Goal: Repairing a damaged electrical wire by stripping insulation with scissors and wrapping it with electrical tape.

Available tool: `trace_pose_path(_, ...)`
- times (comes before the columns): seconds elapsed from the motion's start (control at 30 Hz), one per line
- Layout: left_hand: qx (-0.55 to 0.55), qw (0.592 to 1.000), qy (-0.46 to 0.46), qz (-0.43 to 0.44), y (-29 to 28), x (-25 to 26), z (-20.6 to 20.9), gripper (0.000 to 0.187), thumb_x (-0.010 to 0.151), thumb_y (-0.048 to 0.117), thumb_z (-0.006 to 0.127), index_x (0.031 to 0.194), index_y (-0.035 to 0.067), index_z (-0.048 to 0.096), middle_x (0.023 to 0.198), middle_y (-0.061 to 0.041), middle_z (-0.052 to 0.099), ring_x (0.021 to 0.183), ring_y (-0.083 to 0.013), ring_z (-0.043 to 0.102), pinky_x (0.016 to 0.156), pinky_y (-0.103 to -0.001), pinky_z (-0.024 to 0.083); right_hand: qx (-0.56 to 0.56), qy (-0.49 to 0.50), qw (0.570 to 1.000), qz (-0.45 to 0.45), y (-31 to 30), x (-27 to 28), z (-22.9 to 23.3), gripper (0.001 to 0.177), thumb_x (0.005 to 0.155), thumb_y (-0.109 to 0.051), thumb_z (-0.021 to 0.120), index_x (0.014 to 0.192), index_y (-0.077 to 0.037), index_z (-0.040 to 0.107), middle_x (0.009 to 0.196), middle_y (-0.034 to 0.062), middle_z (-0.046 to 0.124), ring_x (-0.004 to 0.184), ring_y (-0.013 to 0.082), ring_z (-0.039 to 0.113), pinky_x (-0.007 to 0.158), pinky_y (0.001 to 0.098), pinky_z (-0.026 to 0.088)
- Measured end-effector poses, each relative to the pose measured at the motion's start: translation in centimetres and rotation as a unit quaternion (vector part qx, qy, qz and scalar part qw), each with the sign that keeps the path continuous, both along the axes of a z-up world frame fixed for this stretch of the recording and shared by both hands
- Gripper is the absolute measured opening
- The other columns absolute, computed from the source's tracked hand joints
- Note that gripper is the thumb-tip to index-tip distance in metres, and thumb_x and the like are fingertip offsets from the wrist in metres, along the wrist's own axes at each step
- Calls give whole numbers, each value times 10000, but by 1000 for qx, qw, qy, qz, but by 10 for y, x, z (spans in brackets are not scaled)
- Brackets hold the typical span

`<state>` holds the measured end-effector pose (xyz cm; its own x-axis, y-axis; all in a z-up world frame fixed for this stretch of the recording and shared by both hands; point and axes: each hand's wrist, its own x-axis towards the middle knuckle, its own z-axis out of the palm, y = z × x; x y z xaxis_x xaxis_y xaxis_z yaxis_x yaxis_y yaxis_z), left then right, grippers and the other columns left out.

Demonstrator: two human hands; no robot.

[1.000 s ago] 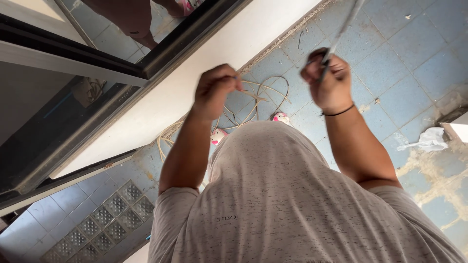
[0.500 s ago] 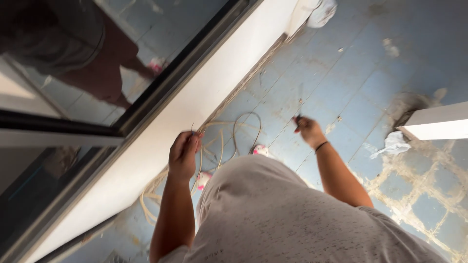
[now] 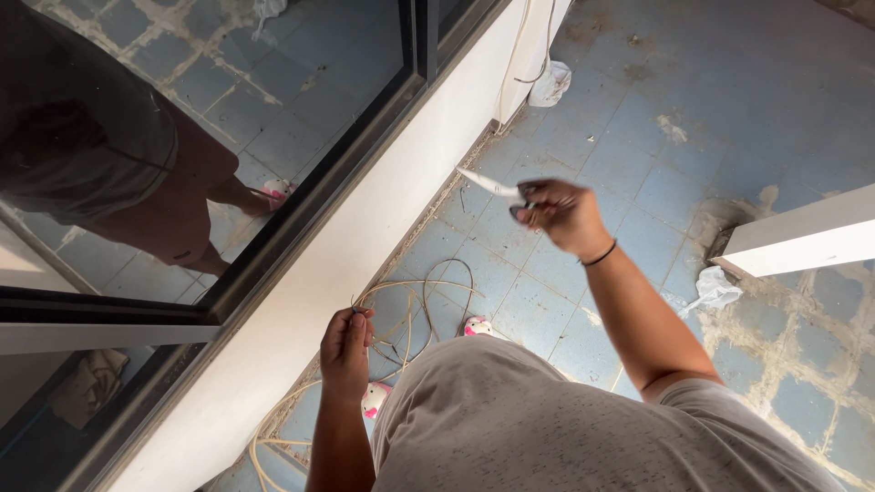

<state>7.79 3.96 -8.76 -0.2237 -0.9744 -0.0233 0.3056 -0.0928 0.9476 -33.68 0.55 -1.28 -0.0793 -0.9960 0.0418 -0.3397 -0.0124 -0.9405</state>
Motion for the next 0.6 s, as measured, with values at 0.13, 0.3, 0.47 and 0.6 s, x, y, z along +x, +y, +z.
trace_pose_path(0.13, 17, 1000, -5, 10, 11, 7, -12, 208, 1075, 124, 518, 1102, -45, 636, 794, -16, 514, 747, -106, 441, 684, -260, 378, -159, 44, 984, -65, -1, -4, 69, 185, 908, 107, 735, 1089, 93, 701, 1223, 183, 706, 916, 192, 760, 757, 301, 637)
trace_pose_path(0.3, 65, 996, 52, 33, 11, 11, -25, 171, 1074, 82, 528, 1079, -66, 615, 837, -34, 527, 767, -113, 410, 703, -281, 373, -263, 99, 956, -88, 22, -4, 139, 143, 946, 106, 707, 1086, 124, 681, 1330, 220, 635, 1024, 218, 732, 837, 297, 664)
trace_pose_path(0.47, 71, 996, 55, 23, 8, 19, -40, 195, 1096, 94, 477, 1109, -46, 612, 856, -48, 569, 752, -119, 419, 694, -281, 376, -458, 252, 839, -149, 44, -25, 188, 210, 939, 69, 850, 1100, -11, 742, 1140, 81, 693, 975, 198, 701, 845, 295, 621)
trace_pose_path(0.6, 58, 997, 53, -1, -4, 12, -37, 201, 1113, 96, 469, 1113, -42, 615, 835, -47, 553, 760, -119, 423, 700, -272, 381, -534, 230, 794, -176, 62, -87, 215, 491, 979, 104, 840, 1286, -164, 565, 1168, 99, 673, 1019, 163, 660, 878, 273, 565)
